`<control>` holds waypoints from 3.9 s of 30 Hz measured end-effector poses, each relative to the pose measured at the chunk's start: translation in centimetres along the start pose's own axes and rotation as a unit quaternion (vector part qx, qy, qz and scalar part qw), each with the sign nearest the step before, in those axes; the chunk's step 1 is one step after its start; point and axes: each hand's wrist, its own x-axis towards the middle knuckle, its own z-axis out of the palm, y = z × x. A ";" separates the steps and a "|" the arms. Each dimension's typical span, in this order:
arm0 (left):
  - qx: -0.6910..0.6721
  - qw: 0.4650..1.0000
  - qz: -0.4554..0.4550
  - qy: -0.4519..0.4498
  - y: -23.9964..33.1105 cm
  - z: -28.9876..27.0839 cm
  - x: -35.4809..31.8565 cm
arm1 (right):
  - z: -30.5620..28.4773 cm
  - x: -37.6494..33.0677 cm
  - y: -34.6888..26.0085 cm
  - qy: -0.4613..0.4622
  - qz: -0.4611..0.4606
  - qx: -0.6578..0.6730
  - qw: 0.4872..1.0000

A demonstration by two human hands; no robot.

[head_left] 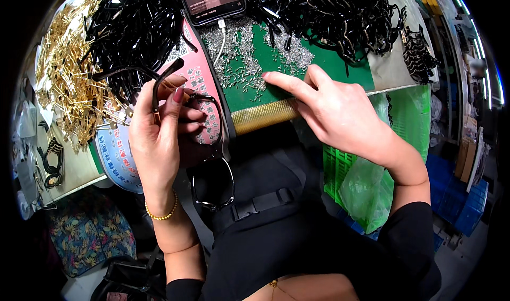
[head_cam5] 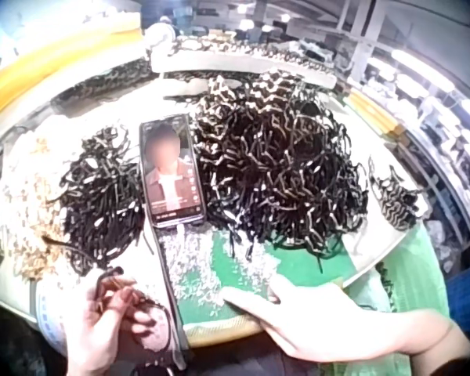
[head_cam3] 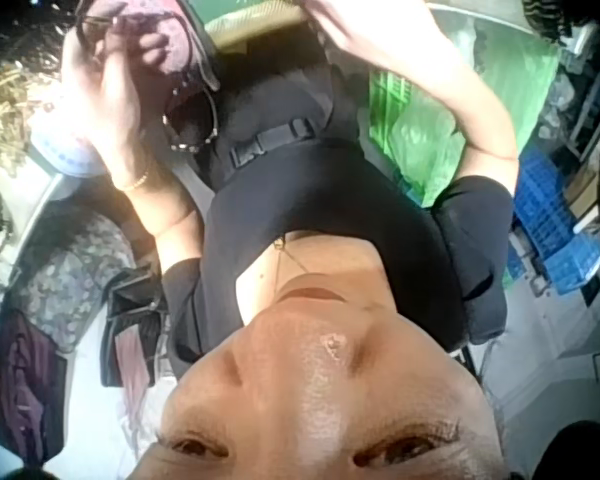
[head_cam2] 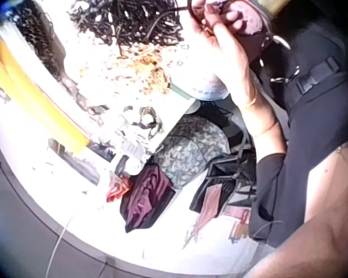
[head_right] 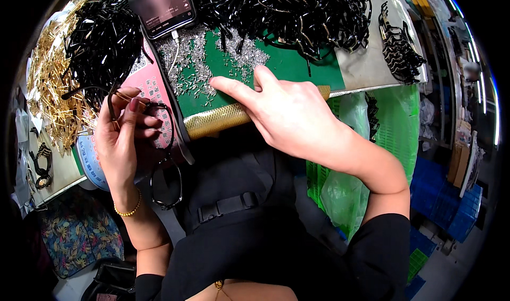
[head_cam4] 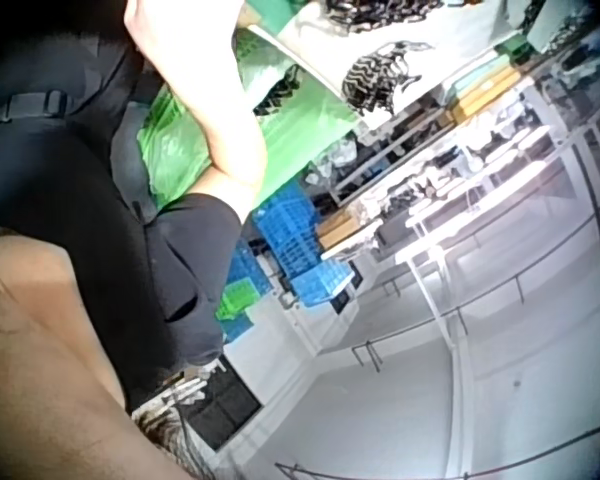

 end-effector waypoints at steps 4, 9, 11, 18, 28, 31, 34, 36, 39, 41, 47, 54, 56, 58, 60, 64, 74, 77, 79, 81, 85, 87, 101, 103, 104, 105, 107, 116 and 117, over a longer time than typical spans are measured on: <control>-0.015 1.000 0.004 -0.001 -0.1 -0.2 0.1 | 0.1 0.6 -0.2 0.000 -0.028 -0.026 0.999; -0.021 0.999 0.014 0.037 0.0 0.3 0.2 | -0.3 0.9 -0.3 -0.020 -0.020 -0.031 0.999; -0.021 0.999 0.015 0.041 -0.1 0.4 0.2 | -0.2 1.0 -0.3 -0.022 -0.021 -0.028 0.999; -0.028 0.999 0.022 0.041 -0.1 0.5 0.4 | -0.3 1.2 -0.4 -0.029 -0.027 -0.037 0.999; 0.012 1.000 0.026 0.005 0.1 0.4 0.7 | -0.1 1.4 -0.5 -0.006 -0.047 -0.027 0.999; 0.020 0.999 0.026 0.004 0.2 0.4 0.7 | 0.2 1.4 -0.5 0.000 -0.049 -0.031 0.998; 0.029 0.999 0.023 -0.006 0.0 0.2 0.8 | -0.1 1.5 -0.9 -0.015 -0.046 -0.056 0.997; 0.036 0.999 0.017 -0.010 0.1 0.2 0.7 | -0.2 1.5 -0.9 -0.014 -0.059 -0.053 0.997; 0.035 0.999 -0.022 -0.031 0.4 0.2 0.0 | -0.8 1.4 -1.7 -0.029 -0.085 0.019 0.996; 0.050 0.997 -0.017 -0.048 0.5 0.3 -0.2 | -1.4 1.8 -2.5 -0.054 -0.111 0.049 0.991; 0.032 0.999 -0.017 -0.031 0.6 0.5 -0.4 | 0.0 3.5 -2.5 -0.063 -0.163 0.029 0.984; 0.182 0.979 0.081 -0.032 0.2 0.9 -0.3 | -0.2 4.0 -2.4 -0.083 -0.163 0.027 0.983; 0.188 0.977 0.093 -0.026 -0.3 0.8 -0.2 | -0.3 4.0 -2.6 -0.090 -0.160 0.032 0.982; 0.219 0.968 0.124 -0.019 -0.5 0.9 -0.3 | -0.3 4.0 -2.6 -0.092 -0.157 0.033 0.983; 0.257 0.952 0.166 -0.025 -1.1 0.6 -0.6 | -0.2 4.1 -2.7 -0.093 -0.158 0.030 0.983; 0.284 0.946 0.156 -0.011 0.0 1.4 -0.5 | 0.1 4.1 -2.6 -0.064 -0.155 0.034 0.985; 0.162 0.985 0.062 0.011 0.0 1.4 -0.3 | 0.8 4.5 -3.3 -0.003 -0.149 0.034 0.988; 0.158 0.986 0.051 0.004 0.0 1.4 -0.3 | 1.7 4.4 -3.1 0.037 -0.168 -0.015 0.985; 0.159 0.986 0.052 -0.002 0.2 1.4 -0.2 | 1.8 4.4 -3.1 0.072 -0.195 -0.071 0.976; 0.151 0.987 0.046 -0.007 0.3 1.3 -0.2 | 1.7 4.8 -2.8 0.103 -0.228 -0.136 0.959; 0.135 0.990 0.026 -0.012 0.3 1.2 -0.2 | 1.8 6.0 -2.6 0.127 -0.224 -0.128 0.958; 0.145 0.989 0.030 -0.016 0.3 1.2 -0.3 | 2.1 6.1 -2.7 0.134 -0.231 -0.136 0.954; 0.149 0.968 0.159 0.125 0.0 1.3 5.1 | -0.5 3.3 -1.0 0.073 -0.119 0.010 0.990; 0.108 0.964 0.197 0.144 0.2 1.5 5.0 | -0.4 2.0 -0.9 0.038 -0.095 -0.012 0.995; 0.094 0.927 0.301 0.203 -0.1 1.7 5.3 | -0.3 1.5 -0.9 0.020 -0.084 -0.023 0.996; 0.056 0.927 0.304 0.212 -0.1 1.9 4.8 | 0.0 1.0 -0.7 0.022 -0.074 -0.018 0.997; 0.028 0.947 0.239 0.214 0.9 1.3 2.2 | 0.1 0.9 -0.7 0.001 -0.059 -0.030 0.998; -0.102 0.969 0.155 0.160 0.2 -1.9 -2.5 | -0.1 1.6 -0.8 -0.022 -0.069 -0.029 0.997; -0.079 0.963 0.184 0.180 -0.1 -1.7 -2.7 | -0.1 1.6 -0.8 -0.027 -0.071 -0.030 0.997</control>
